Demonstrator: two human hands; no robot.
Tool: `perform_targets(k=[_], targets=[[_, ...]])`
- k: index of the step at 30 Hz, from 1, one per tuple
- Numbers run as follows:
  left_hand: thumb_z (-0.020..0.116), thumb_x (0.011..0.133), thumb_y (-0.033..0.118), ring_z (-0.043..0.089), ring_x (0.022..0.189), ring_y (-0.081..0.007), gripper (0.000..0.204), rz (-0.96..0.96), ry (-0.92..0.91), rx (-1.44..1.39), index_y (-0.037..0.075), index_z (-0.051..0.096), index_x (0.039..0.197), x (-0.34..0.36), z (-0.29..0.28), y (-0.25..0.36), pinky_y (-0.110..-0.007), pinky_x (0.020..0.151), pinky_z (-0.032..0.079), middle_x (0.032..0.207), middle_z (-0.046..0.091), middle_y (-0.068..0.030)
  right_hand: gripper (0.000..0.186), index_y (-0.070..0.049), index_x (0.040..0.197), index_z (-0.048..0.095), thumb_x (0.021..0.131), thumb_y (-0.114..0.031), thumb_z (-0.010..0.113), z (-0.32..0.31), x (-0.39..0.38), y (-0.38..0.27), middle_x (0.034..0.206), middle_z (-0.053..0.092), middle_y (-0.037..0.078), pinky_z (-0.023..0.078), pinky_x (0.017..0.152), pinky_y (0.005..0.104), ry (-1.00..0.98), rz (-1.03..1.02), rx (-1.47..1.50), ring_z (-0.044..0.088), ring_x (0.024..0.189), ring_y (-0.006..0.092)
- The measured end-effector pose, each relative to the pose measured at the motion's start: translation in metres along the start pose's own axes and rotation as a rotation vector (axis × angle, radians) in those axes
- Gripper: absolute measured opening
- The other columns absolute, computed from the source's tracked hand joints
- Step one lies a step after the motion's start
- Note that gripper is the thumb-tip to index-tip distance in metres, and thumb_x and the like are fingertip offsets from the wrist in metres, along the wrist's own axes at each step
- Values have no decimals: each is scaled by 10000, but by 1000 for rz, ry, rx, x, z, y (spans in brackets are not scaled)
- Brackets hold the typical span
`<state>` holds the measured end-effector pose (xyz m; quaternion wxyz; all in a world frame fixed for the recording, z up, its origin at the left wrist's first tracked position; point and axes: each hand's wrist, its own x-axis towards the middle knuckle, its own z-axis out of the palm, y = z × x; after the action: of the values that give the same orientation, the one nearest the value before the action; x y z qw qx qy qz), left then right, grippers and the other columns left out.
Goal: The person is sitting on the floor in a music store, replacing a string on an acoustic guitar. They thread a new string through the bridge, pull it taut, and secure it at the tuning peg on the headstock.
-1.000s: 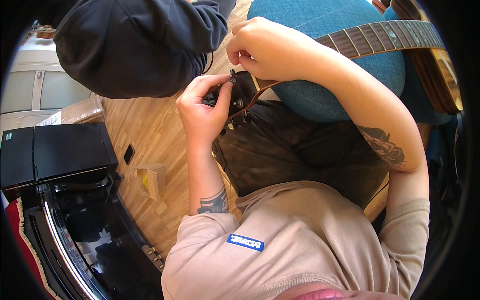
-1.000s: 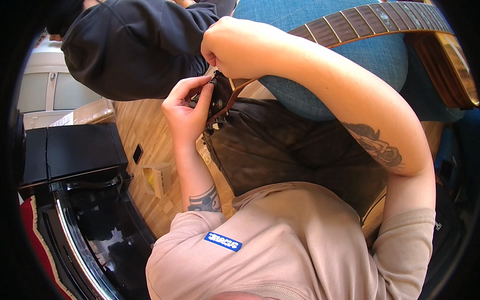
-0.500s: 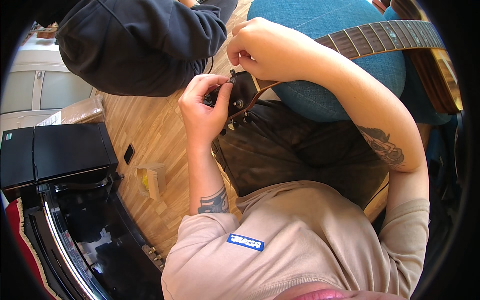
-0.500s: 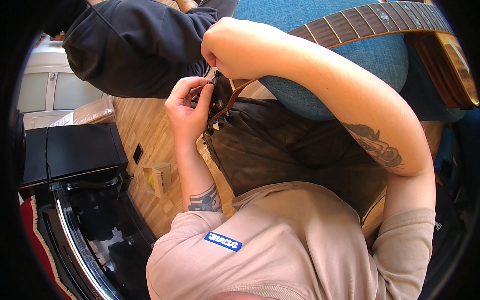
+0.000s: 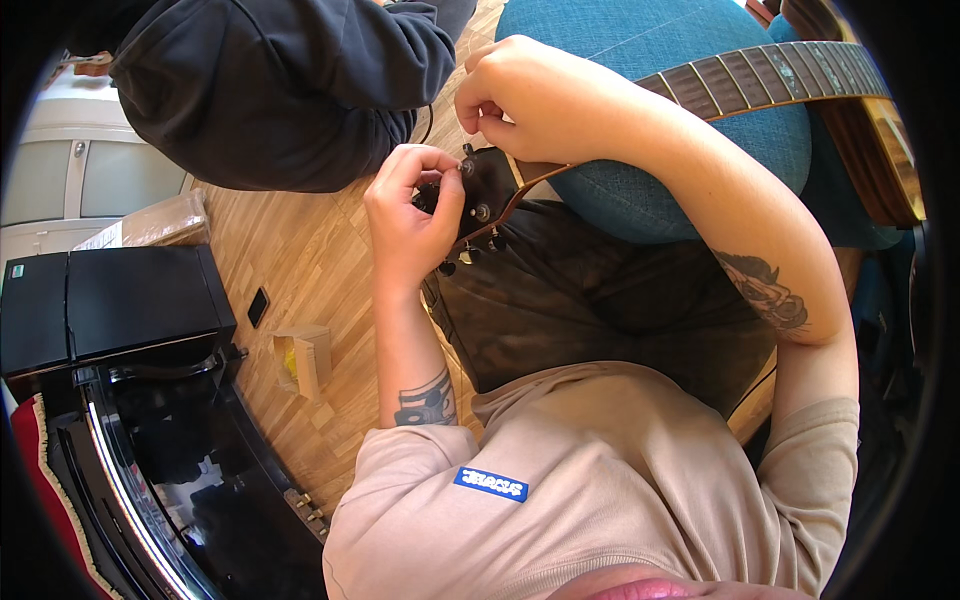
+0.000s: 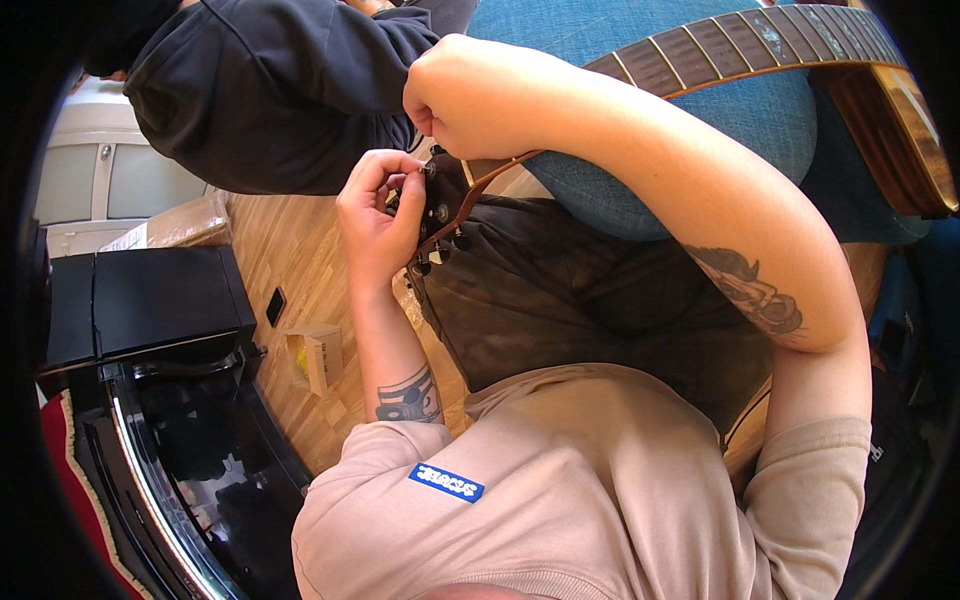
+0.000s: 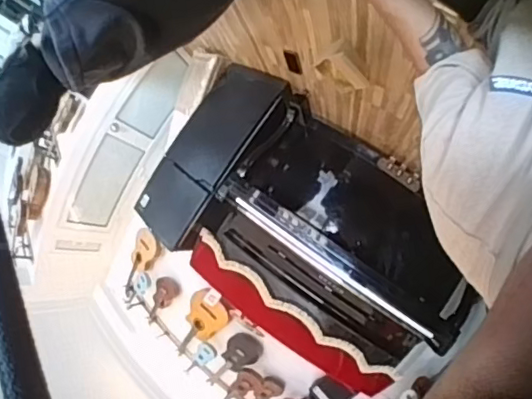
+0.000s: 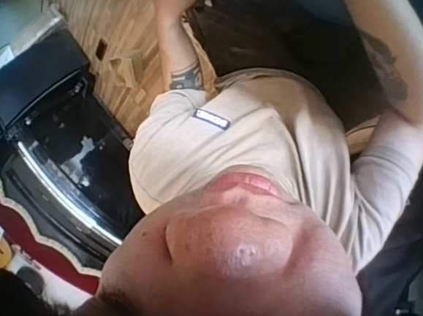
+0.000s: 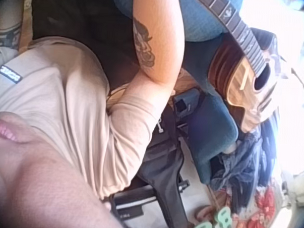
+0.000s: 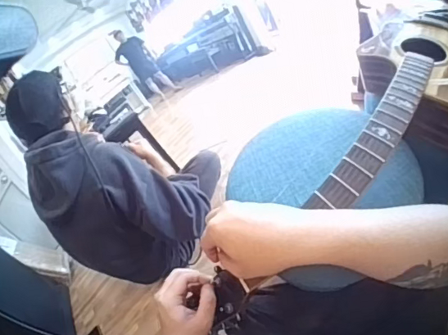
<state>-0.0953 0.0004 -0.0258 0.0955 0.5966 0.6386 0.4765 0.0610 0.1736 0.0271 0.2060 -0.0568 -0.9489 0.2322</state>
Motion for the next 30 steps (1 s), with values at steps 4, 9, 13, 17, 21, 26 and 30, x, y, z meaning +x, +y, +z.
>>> perform_targets(k=[4, 9, 13, 17, 21, 26, 30], targets=[[662, 890, -40, 678, 845, -140, 62, 57, 70, 154, -29, 682, 947, 1, 4, 7, -285, 778, 574, 921, 683, -81, 92, -7, 847, 743, 837, -33, 656, -3, 0, -1, 820, 708, 172, 566, 782, 427, -8, -11, 3, 709, 830, 355], [685, 832, -35, 712, 768, -187, 68, 100, 127, 278, -21, 692, 898, 0, 6, 16, -301, 760, 589, 861, 706, -103, 101, -7, 859, 745, 839, -36, 650, -2, -2, 2, 818, 706, 175, 563, 777, 429, 25, -38, 3, 705, 823, 357], [691, 818, -35, 719, 766, -192, 66, 89, 140, 277, -15, 698, 881, -3, 7, 17, -303, 760, 585, 864, 717, -100, 96, -11, 849, 737, 833, -35, 645, -4, -1, 0, 836, 692, 166, 558, 778, 434, 0, -12, 17, 697, 841, 359], [712, 786, -19, 710, 743, -256, 74, 89, 168, 251, 9, 703, 854, -5, 8, 17, -344, 710, 569, 854, 706, -117, 87, -9, 835, 714, 815, -33, 633, 4, -2, 2, 885, 683, 159, 554, 785, 440, 13, -70, -19, 685, 864, 365], [714, 806, -21, 720, 780, -235, 64, 59, 166, 262, -2, 697, 865, -6, 9, 22, -334, 749, 572, 866, 715, -108, 105, 9, 861, 693, 792, -33, 626, 3, -1, -7, 938, 689, 165, 556, 806, 451, -35, -108, 37, 685, 898, 371], [721, 809, -7, 717, 777, -268, 72, 76, 171, 225, 10, 694, 873, -6, 10, 22, -352, 733, 566, 873, 712, -115, 178, 19, 945, 723, 798, -44, 647, -2, 1, -8, 977, 700, 174, 566, 851, 456, -191, -167, 82, 690, 949, 382], [719, 811, 3, 718, 803, -314, 87, 150, 167, 311, 26, 696, 892, -8, 5, 19, -382, 731, 565, 880, 704, -134, 165, 16, 960, 735, 825, -66, 687, 1, -1, -4, 970, 698, 175, 568, 838, 447, -197, -166, 88, 687, 947, 386]])
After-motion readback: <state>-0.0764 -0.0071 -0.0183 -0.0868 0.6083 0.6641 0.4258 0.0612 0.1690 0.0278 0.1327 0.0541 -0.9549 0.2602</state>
